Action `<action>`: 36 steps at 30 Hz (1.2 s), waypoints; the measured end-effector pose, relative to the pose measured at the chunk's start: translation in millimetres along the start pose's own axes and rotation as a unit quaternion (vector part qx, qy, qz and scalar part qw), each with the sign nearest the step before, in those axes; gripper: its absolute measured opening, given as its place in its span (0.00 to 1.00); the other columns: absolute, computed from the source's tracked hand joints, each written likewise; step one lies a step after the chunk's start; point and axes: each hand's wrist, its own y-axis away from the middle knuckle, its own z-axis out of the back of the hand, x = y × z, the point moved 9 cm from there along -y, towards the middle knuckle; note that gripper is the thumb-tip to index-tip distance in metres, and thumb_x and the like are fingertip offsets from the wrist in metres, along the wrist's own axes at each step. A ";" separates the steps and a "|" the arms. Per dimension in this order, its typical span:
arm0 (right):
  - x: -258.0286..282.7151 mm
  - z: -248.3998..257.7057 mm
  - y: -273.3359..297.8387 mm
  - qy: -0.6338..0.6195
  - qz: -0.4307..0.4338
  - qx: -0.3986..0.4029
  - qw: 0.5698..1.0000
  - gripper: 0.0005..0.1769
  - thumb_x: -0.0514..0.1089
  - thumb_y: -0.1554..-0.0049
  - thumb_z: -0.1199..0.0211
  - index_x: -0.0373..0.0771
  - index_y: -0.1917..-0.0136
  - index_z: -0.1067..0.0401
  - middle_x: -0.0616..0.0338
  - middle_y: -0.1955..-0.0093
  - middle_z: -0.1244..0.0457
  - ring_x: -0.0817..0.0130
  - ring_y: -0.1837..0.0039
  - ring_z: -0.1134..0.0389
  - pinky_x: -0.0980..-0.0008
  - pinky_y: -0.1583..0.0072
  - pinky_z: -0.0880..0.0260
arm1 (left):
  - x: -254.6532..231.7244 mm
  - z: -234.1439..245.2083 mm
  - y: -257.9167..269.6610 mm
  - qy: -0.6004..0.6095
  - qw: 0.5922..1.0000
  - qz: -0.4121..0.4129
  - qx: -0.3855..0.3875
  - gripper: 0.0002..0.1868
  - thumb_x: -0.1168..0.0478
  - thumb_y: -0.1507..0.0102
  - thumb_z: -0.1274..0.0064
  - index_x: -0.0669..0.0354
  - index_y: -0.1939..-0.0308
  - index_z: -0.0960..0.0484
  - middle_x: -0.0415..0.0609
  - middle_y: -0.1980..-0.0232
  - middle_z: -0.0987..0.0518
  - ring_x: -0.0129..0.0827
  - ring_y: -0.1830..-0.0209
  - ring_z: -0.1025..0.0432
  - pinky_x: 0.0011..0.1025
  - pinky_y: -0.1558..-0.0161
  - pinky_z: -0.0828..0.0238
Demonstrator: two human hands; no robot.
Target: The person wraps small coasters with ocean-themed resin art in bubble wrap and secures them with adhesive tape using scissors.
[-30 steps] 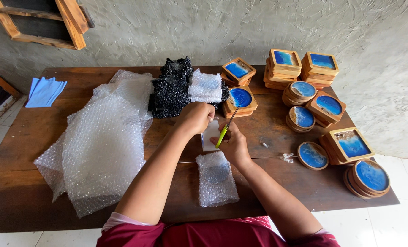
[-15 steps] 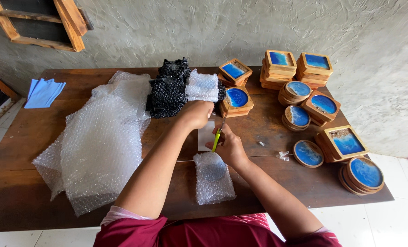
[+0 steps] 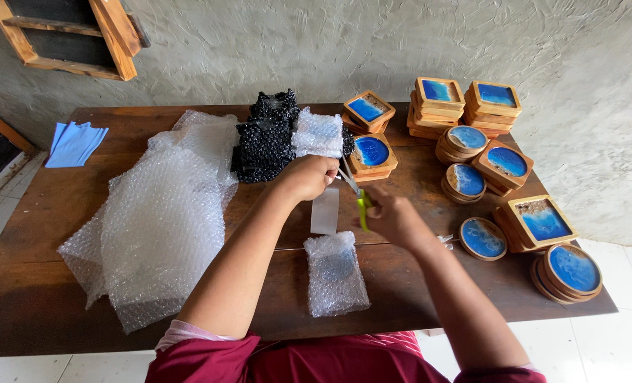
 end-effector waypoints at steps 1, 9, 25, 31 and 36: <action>9.7 11.7 3.4 0.017 0.010 0.021 1.000 0.24 0.40 0.58 0.35 0.40 0.46 0.32 0.45 0.63 0.34 0.51 0.59 0.32 0.57 0.56 0.33 | -0.3 1.1 -0.2 0.000 1.000 -0.004 -0.002 0.04 0.61 0.42 0.54 0.51 0.72 0.25 0.52 0.69 0.22 0.46 0.60 0.27 0.37 0.58 0.31; -34.5 25.1 -2.3 0.141 -0.075 0.180 0.971 0.29 0.49 0.59 0.38 0.47 0.42 0.33 0.46 0.57 0.33 0.42 0.51 0.34 0.48 0.48 0.36 | 19.3 -12.6 -23.9 0.001 1.000 -0.014 -0.002 0.04 0.62 0.45 0.52 0.52 0.75 0.25 0.42 0.76 0.21 0.36 0.65 0.26 0.33 0.61 0.30; -54.0 15.8 -52.9 0.238 -0.076 0.253 0.934 0.31 0.48 0.60 0.31 0.57 0.41 0.32 0.53 0.57 0.33 0.50 0.48 0.34 0.56 0.47 0.35 | 19.5 -11.5 -21.5 -0.031 0.999 0.000 0.010 0.03 0.57 0.44 0.51 0.46 0.71 0.23 0.45 0.64 0.21 0.41 0.55 0.28 0.34 0.54 0.31; -30.8 13.8 -56.8 0.236 -0.059 0.270 0.932 0.32 0.47 0.61 0.29 0.56 0.41 0.32 0.51 0.53 0.33 0.49 0.46 0.35 0.53 0.46 0.36 | 22.5 -13.5 -23.2 -0.022 1.000 0.005 0.021 0.03 0.57 0.44 0.52 0.46 0.69 0.22 0.46 0.61 0.21 0.42 0.53 0.29 0.35 0.52 0.32; -30.4 7.6 -59.4 0.236 -0.043 0.283 0.929 0.32 0.47 0.60 0.30 0.56 0.41 0.32 0.50 0.53 0.34 0.48 0.45 0.35 0.52 0.45 0.37 | 23.2 -17.3 -26.1 -0.018 0.999 -0.011 0.028 0.04 0.56 0.44 0.52 0.46 0.70 0.23 0.47 0.66 0.21 0.42 0.56 0.28 0.36 0.55 0.32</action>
